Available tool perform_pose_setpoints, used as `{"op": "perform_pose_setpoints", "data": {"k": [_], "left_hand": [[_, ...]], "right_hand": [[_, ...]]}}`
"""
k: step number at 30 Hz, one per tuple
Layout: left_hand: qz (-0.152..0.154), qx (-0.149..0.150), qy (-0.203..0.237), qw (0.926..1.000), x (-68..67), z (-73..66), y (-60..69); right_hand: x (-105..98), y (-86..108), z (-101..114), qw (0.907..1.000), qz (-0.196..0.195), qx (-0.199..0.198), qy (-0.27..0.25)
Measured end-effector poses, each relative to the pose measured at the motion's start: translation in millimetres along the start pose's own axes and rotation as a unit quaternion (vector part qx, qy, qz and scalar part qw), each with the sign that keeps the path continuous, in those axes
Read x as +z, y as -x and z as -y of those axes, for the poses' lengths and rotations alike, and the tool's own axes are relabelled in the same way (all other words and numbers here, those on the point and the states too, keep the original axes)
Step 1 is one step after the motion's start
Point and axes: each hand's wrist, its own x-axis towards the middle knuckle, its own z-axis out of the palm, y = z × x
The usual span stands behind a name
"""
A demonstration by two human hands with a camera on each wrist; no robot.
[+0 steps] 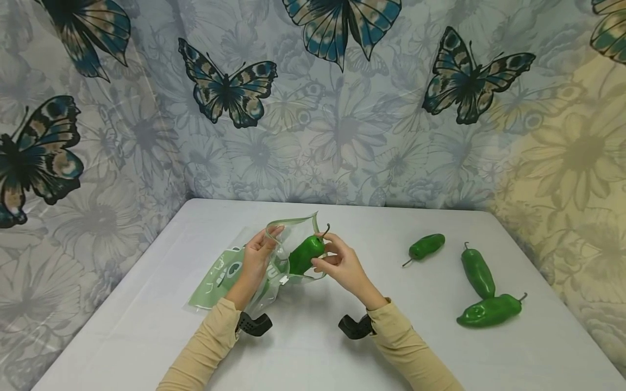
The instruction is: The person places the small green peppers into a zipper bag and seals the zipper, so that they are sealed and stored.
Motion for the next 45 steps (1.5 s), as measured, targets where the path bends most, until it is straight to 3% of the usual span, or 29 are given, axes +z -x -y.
{"op": "perform_pose_setpoints", "data": {"k": [14,23,30,45], "left_hand": [[0.0,0.001,0.001,1.0,0.5,-0.7,0.2],[-0.004,0.0,0.006,1.0,0.5,-1.6,0.8],[-0.002,0.008,-0.002,1.0,0.8,-2.4,0.7],[-0.008,0.017,0.016,0.9997,5.7,-5.2,0.3]], "right_hand": [[4.1,0.6,1.3,0.9986,0.015,0.014,0.048],[4.3,1.2,-0.5,0.998,0.035,0.035,0.039],[4.3,1.3,-2.7,0.9973,0.055,0.03,0.038],[0.9,-0.4,0.7,0.9968,0.049,0.02,0.059]]}}
